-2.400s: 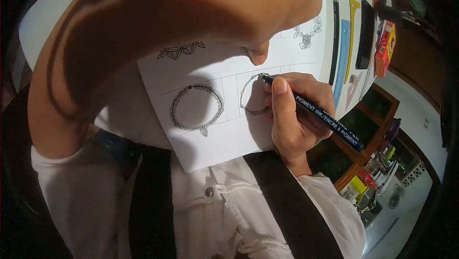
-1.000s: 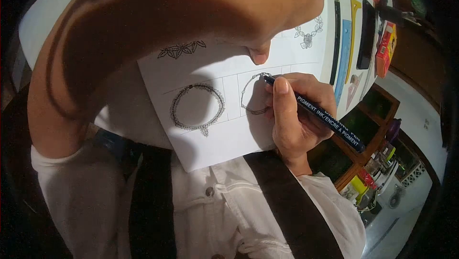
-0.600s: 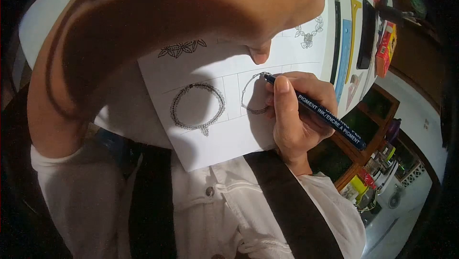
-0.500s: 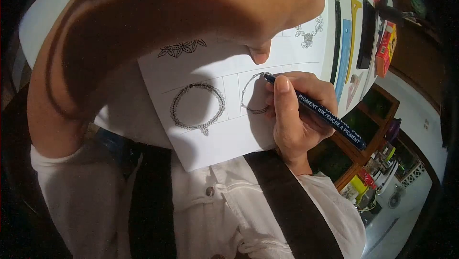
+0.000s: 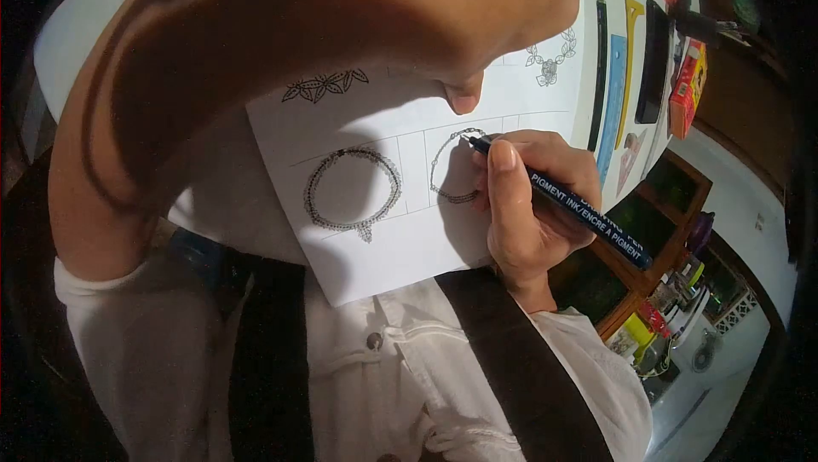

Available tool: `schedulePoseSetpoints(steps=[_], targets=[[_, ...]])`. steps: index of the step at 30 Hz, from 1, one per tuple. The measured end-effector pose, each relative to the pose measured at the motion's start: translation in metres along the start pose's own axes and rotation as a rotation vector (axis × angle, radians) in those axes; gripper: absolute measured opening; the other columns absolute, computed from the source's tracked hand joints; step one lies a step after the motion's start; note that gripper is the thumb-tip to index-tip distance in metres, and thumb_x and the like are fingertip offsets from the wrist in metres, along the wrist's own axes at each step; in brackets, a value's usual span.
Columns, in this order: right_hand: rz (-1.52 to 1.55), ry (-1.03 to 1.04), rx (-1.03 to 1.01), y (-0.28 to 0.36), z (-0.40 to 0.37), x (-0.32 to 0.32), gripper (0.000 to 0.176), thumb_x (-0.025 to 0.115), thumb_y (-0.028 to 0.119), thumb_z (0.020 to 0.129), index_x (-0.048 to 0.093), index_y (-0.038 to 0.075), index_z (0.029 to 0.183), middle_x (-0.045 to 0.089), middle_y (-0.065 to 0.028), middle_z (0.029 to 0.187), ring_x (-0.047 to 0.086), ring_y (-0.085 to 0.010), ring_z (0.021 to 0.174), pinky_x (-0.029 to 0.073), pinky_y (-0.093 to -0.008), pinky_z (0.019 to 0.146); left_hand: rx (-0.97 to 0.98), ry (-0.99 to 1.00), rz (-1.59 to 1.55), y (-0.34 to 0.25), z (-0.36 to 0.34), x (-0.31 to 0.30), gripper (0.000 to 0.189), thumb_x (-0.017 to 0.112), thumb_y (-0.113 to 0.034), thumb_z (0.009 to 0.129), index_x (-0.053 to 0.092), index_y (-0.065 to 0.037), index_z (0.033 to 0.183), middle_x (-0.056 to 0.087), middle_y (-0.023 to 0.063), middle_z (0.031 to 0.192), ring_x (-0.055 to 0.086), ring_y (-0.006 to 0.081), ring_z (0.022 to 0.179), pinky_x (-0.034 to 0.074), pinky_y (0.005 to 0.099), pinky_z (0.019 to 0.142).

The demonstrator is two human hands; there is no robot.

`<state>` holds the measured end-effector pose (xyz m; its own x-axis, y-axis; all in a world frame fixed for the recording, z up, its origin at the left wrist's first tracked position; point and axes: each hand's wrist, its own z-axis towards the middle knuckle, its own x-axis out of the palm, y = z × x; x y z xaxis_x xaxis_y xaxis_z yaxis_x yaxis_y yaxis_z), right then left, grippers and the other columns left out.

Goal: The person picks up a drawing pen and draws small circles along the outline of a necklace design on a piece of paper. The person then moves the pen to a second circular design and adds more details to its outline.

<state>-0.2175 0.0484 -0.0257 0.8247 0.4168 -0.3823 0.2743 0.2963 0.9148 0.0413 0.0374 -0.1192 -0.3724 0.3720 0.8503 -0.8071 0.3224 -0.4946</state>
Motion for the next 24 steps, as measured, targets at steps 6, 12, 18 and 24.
schedulePoseSetpoints(steps=[6, 12, 18, 24], targets=[[-0.056, 0.071, -0.114, -0.005, 0.003, 0.000, 0.010, 0.067, -0.002, 0.094, 0.057, -0.001, 0.094, 0.070, -0.0179, 0.080, 0.057, -0.0093, 0.055, 0.045, -0.0212, 0.051, 0.127, 0.019, 0.138, 0.018, -0.001, -0.011, 0.064, 0.065, -0.016, 0.100, 0.034, 0.005, 0.152, 0.064, 0.0233, 0.129, 0.066, 0.0252, 0.119, 0.055, 0.0346, 0.102], [0.013, 0.038, -0.017, 0.001, 0.002, 0.002, 0.011, 0.072, 0.000, 0.091, 0.062, -0.002, 0.094, 0.069, -0.0149, 0.078, 0.064, -0.0165, 0.061, 0.050, -0.0278, 0.057, 0.077, -0.108, 0.199, 0.004, -0.008, 0.017, 0.068, 0.068, -0.018, 0.098, 0.034, 0.003, 0.153, 0.064, 0.0228, 0.131, 0.064, 0.0242, 0.122, 0.053, 0.0339, 0.105], [-0.018, 0.041, 0.006, 0.003, 0.002, 0.001, 0.012, 0.073, 0.000, 0.090, 0.062, -0.001, 0.092, 0.069, -0.0149, 0.078, 0.064, -0.0163, 0.062, 0.050, -0.0278, 0.057, 0.049, -0.172, 0.247, 0.001, -0.008, 0.015, 0.068, 0.067, -0.019, 0.099, 0.032, 0.002, 0.153, 0.062, 0.0237, 0.134, 0.063, 0.0240, 0.124, 0.053, 0.0345, 0.105], [-0.001, 0.000, 0.007, 0.002, 0.001, 0.005, 0.012, 0.074, 0.000, 0.089, 0.062, -0.001, 0.091, 0.069, -0.0144, 0.077, 0.064, -0.0164, 0.061, 0.049, -0.0277, 0.056, 0.011, -0.034, 0.234, -0.004, -0.002, 0.016, 0.066, 0.065, -0.020, 0.100, 0.032, 0.004, 0.153, 0.062, 0.0242, 0.133, 0.064, 0.0258, 0.122, 0.053, 0.0358, 0.105]])
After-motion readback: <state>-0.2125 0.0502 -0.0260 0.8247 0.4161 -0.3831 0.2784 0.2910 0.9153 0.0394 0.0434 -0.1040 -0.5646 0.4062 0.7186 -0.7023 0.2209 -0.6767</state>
